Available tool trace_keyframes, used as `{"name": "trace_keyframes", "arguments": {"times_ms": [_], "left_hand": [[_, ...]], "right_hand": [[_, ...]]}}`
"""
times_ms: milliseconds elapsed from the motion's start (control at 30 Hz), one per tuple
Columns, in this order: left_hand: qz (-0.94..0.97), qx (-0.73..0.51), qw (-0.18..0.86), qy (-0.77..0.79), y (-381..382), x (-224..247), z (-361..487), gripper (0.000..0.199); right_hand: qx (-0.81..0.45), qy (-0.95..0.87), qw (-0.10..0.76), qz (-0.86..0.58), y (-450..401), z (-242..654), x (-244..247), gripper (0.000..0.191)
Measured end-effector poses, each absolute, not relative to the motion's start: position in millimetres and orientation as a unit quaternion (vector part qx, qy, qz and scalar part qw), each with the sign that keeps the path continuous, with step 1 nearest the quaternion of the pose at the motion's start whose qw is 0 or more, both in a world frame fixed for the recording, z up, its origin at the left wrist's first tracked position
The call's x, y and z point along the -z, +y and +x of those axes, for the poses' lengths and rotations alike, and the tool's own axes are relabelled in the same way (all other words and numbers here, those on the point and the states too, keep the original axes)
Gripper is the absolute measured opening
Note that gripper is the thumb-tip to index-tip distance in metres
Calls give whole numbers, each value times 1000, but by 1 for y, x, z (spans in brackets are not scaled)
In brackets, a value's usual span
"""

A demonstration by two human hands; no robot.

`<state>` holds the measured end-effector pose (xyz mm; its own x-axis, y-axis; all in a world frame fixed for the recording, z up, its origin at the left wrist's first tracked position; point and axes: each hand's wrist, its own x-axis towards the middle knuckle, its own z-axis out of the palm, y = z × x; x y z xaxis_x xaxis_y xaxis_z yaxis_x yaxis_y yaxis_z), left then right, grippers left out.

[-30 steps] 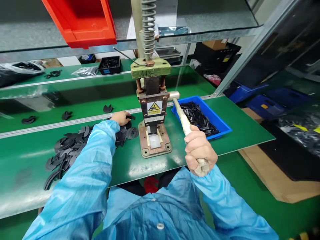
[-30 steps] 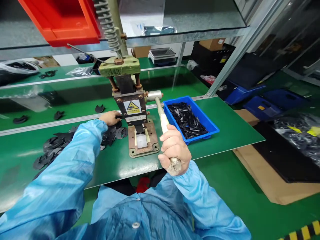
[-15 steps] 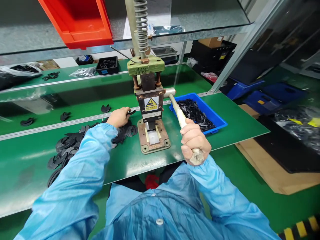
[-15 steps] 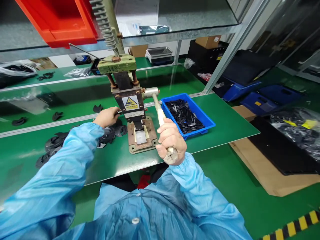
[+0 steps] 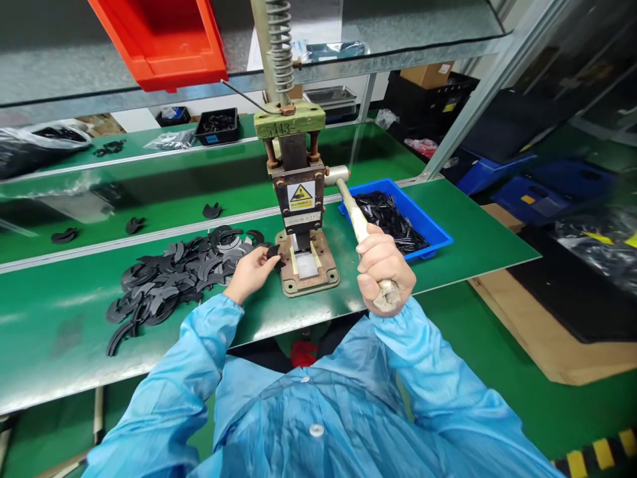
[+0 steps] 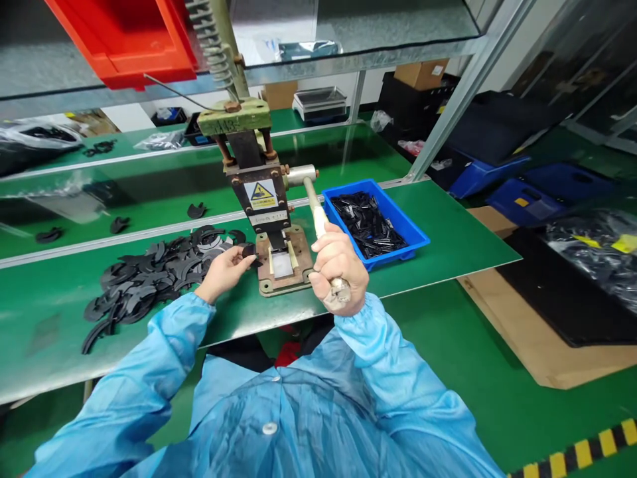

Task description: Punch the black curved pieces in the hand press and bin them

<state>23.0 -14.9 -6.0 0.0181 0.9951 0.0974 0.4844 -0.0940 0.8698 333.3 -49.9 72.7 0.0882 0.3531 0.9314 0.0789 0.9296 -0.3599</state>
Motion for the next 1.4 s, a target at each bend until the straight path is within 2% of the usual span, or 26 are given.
{"name": "trace_keyframes", "arguments": {"times_ms": [100, 167, 400, 567, 867, 1067, 1200, 1267, 1400], "left_hand": [[556, -433, 432, 563, -6, 7, 37, 47], [532, -416, 487, 553, 1, 3, 46, 51], [500, -335, 587, 542, 24, -8, 67, 42], [519, -266, 608, 539, 37, -19, 65, 38], [505, -169, 585, 611, 49, -32, 70, 35], [526, -244, 555, 597, 31, -30, 80, 28], [579, -272, 571, 514, 14, -30, 61, 30], [630, -250, 532, 507, 16, -34, 35, 32], [694, -189, 245, 650, 49, -41, -36, 26]], "right_hand": [[-91, -671, 717, -164, -50, 333, -73, 20], [-87, -670, 720, -155, -49, 332, -74, 21], [-75, -672, 725, -131, -45, 329, -75, 23], [-81, -666, 726, -149, -49, 328, -75, 23], [-75, -657, 728, -181, -50, 329, -71, 24], [-82, -674, 717, -161, -51, 332, -75, 22], [-90, -677, 712, -163, -51, 334, -76, 22], [-82, -678, 711, -169, -51, 334, -76, 21], [-83, -666, 721, -173, -50, 333, -75, 20]]}}
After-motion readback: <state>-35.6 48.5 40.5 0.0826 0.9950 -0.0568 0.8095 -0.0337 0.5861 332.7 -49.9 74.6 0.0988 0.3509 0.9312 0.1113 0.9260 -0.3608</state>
